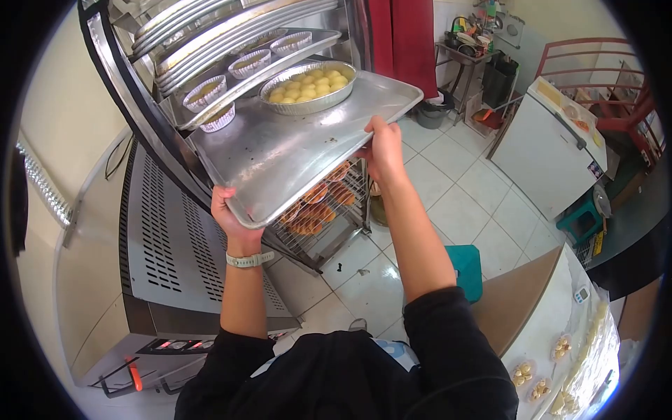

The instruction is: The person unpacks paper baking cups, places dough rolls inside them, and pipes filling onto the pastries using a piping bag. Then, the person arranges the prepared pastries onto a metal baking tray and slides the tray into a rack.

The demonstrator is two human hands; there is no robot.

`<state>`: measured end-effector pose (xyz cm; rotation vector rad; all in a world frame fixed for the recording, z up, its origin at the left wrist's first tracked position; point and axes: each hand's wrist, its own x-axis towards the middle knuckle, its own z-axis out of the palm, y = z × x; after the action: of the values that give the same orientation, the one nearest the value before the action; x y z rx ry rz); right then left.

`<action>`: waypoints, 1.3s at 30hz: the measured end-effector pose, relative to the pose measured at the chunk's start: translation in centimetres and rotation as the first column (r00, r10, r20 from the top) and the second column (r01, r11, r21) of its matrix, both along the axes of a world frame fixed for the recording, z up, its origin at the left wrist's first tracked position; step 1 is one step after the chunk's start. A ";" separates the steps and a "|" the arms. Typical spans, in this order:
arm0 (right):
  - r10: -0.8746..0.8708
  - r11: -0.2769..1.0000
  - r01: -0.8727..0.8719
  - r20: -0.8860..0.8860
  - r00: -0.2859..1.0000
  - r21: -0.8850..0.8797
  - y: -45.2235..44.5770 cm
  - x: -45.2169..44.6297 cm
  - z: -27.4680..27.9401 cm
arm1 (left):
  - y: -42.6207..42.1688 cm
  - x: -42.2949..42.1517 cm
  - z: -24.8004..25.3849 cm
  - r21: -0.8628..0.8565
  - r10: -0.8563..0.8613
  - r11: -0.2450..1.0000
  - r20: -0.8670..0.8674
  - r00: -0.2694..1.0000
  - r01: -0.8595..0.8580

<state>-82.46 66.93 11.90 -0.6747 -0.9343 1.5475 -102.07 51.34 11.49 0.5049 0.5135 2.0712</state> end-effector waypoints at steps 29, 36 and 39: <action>-0.242 0.969 0.234 -0.102 0.965 -0.084 -4.2 1.3 1.2 | -2.4 0.9 -1.9 -0.167 0.047 0.984 -0.068 0.997 -0.057; -0.292 0.954 0.280 -0.126 0.948 -0.103 -6.5 1.9 0.2 | -4.2 1.7 -3.2 -0.212 -0.004 0.977 -0.140 0.990 -0.026; -0.145 0.987 0.142 -0.033 0.989 -0.070 -4.5 2.7 -2.8 | -4.0 -0.8 -6.9 0.449 0.535 0.724 -0.844 0.017 -0.524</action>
<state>-79.79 62.41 9.08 -0.7420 -0.7901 1.4639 -102.88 47.30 4.55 1.9312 1.6670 2.1940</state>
